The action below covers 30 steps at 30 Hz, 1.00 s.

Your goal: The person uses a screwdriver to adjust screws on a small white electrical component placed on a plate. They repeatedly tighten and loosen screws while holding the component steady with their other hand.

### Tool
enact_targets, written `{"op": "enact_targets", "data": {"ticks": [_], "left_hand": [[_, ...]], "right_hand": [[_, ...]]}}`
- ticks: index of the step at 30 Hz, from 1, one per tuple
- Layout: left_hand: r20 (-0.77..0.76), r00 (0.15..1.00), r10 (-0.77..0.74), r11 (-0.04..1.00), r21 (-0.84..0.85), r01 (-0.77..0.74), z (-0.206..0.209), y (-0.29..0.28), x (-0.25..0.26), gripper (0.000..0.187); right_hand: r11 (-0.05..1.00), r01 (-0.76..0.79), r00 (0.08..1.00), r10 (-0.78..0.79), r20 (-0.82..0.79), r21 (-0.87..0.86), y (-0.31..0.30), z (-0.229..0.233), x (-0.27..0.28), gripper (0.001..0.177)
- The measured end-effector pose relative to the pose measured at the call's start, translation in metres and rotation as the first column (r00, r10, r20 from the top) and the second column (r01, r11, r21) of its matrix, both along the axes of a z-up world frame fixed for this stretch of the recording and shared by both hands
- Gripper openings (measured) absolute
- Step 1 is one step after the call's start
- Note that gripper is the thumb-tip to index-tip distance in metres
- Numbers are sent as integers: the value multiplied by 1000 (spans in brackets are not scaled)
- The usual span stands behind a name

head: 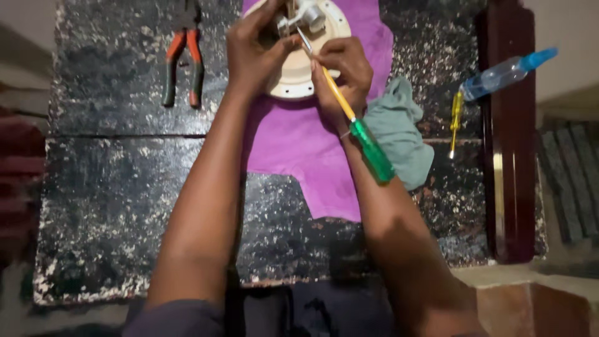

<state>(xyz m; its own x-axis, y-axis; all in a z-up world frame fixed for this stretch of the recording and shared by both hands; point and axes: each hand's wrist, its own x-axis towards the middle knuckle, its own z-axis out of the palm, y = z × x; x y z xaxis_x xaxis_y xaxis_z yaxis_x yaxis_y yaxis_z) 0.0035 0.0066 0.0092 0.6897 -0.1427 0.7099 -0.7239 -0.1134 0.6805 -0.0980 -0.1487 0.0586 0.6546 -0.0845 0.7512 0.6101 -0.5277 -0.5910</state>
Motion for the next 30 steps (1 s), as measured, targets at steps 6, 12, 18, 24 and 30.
{"op": "enact_targets", "data": {"ticks": [6,12,18,24,30], "left_hand": [[-44,999,26,999,42,-24,-11,0,5,53],[-39,989,-143,982,-128,137,-10,-10,1,61],[-141,989,33,998,62,-25,5,-6,-10,68],[-12,1000,-10,1000,6,10,7,-6,-4,68],[-2,1000,5,1000,18,-5,5,-7,-6,69]], "right_hand": [[991,2,998,7,63,-135,-4,-4,0,8],[987,-10,994,27,107,-161,-6,-3,2,10],[989,-5,996,18,85,-146,-6,-7,4,10],[994,-21,997,29,74,-107,-7,-4,6,10],[995,-19,999,24,49,-97,-7,-6,4,10]]}}
